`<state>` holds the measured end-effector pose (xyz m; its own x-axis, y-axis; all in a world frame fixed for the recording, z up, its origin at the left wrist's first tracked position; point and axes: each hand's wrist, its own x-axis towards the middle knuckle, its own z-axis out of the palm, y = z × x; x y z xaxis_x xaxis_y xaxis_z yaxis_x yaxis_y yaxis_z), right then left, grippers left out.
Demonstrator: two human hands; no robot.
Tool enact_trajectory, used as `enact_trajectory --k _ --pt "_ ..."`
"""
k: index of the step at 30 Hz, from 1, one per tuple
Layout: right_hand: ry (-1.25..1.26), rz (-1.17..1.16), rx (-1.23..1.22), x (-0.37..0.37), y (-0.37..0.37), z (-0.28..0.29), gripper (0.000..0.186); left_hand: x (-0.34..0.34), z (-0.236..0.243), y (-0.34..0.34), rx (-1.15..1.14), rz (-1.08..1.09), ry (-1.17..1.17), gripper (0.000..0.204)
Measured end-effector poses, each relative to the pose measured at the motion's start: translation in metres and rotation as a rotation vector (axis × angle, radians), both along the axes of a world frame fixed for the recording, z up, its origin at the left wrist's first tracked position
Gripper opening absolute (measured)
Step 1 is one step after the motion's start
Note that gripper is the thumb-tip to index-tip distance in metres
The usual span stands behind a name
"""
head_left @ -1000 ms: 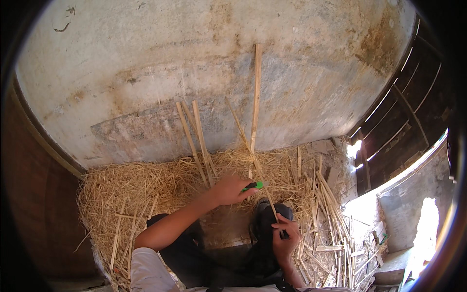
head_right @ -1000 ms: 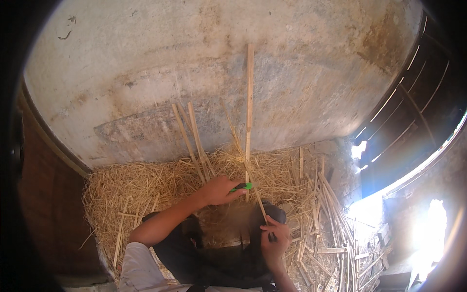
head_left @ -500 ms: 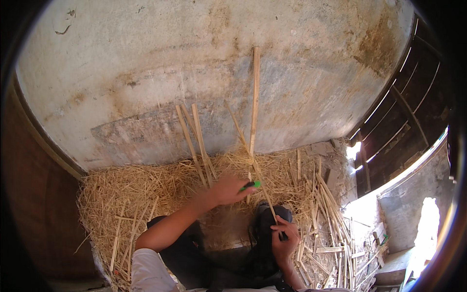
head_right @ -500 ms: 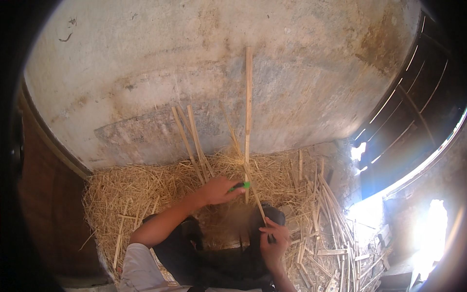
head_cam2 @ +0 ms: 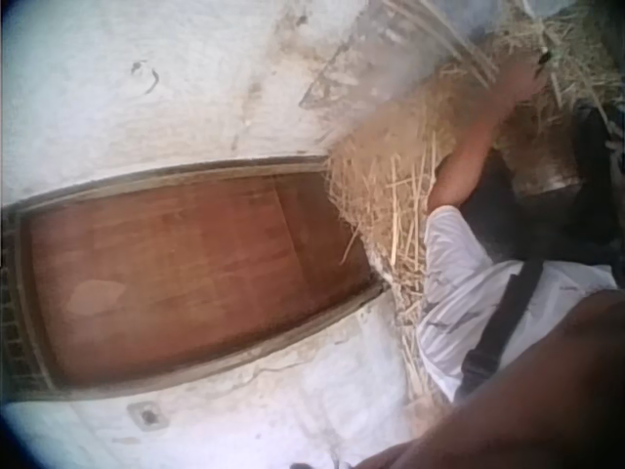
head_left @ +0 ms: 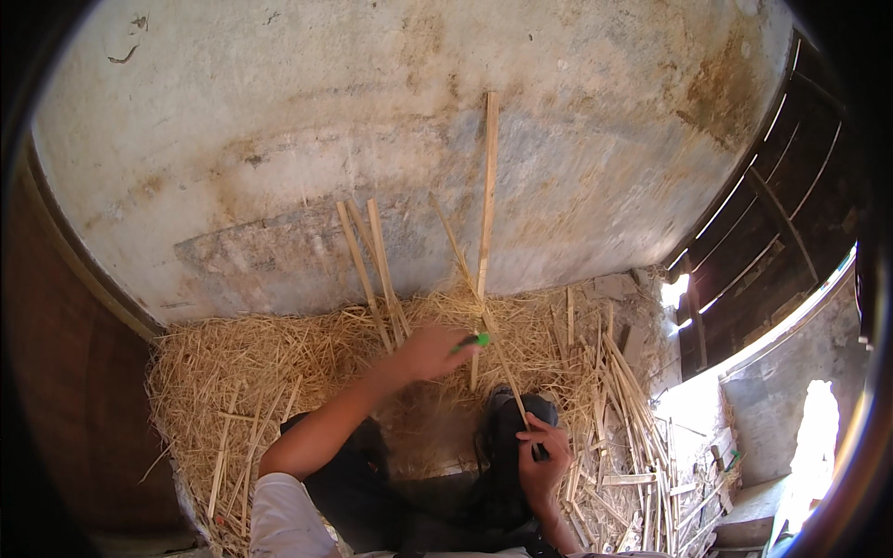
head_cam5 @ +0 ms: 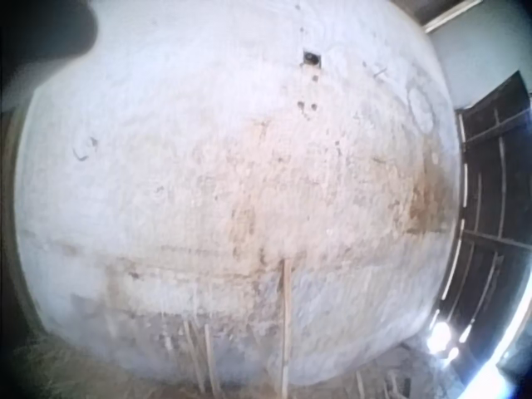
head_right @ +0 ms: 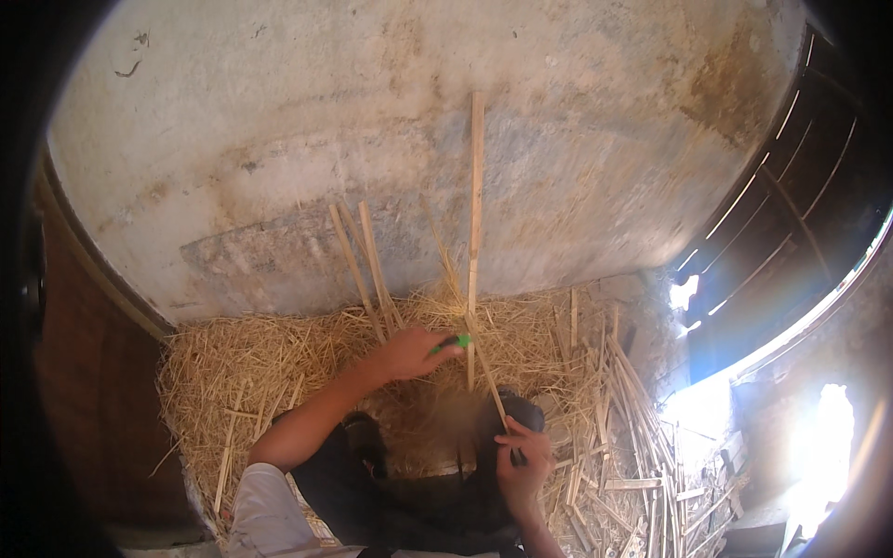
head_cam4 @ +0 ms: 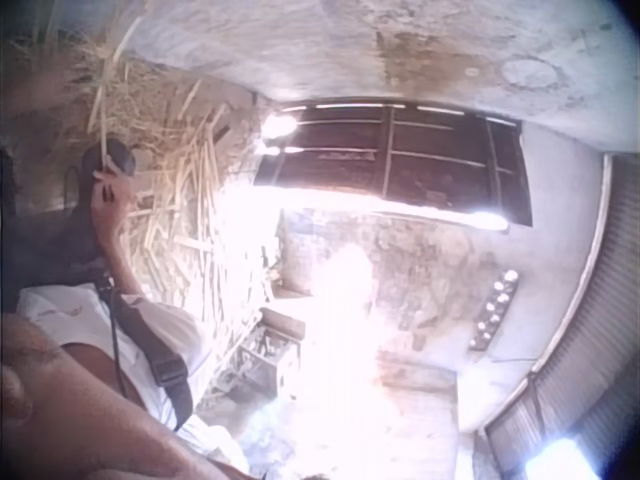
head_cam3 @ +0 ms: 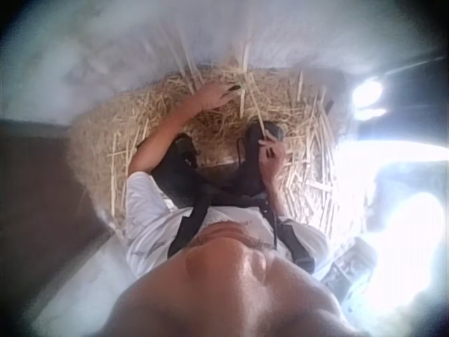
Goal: The person uses a green-handled knife to split and trim thin bamboo strips one at a time. They sit on a ground surface covered in straw while holding and manipulating the wooden pieces by hand.
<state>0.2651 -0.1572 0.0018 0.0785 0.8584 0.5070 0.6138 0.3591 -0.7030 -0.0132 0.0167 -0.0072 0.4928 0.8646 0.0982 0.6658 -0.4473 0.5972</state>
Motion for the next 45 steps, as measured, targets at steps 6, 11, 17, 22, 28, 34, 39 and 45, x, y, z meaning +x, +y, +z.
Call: enact_trajectory --k 6,11,17,22,28,34,39,45 --pt "-0.006 -0.011 0.000 -0.001 -0.001 0.002 0.021 0.018 0.006 -0.027 -0.025 -0.127 -0.055 0.060" --pt "0.003 0.008 0.005 -0.002 0.000 0.000 0.021 -0.005 -0.014 0.005 0.021 0.154 -0.010 0.060" --pt "-0.013 0.012 0.014 0.000 0.001 0.001 0.022 -0.003 -0.003 0.001 0.010 0.047 -0.017 0.058" --pt "-0.019 -0.010 -0.004 0.001 -0.001 0.001 0.023 0.020 0.002 -0.026 -0.033 -0.147 -0.131 0.057" --pt "-0.009 -0.009 0.005 0.001 -0.001 -0.004 0.022 -0.004 -0.004 0.003 -0.035 0.119 -0.008 0.059" --pt "-0.010 -0.008 -0.001 0.002 0.001 -0.001 0.022 -0.005 0.006 0.005 -0.028 0.071 -0.003 0.059" --pt "0.002 -0.021 -0.016 -0.001 -0.001 0.002 0.022 0.019 0.001 -0.025 0.036 -0.160 -0.024 0.060" --pt "-0.008 -0.014 -0.002 0.000 0.000 0.000 0.023 0.004 0.000 -0.002 -0.084 0.057 -0.029 0.058"
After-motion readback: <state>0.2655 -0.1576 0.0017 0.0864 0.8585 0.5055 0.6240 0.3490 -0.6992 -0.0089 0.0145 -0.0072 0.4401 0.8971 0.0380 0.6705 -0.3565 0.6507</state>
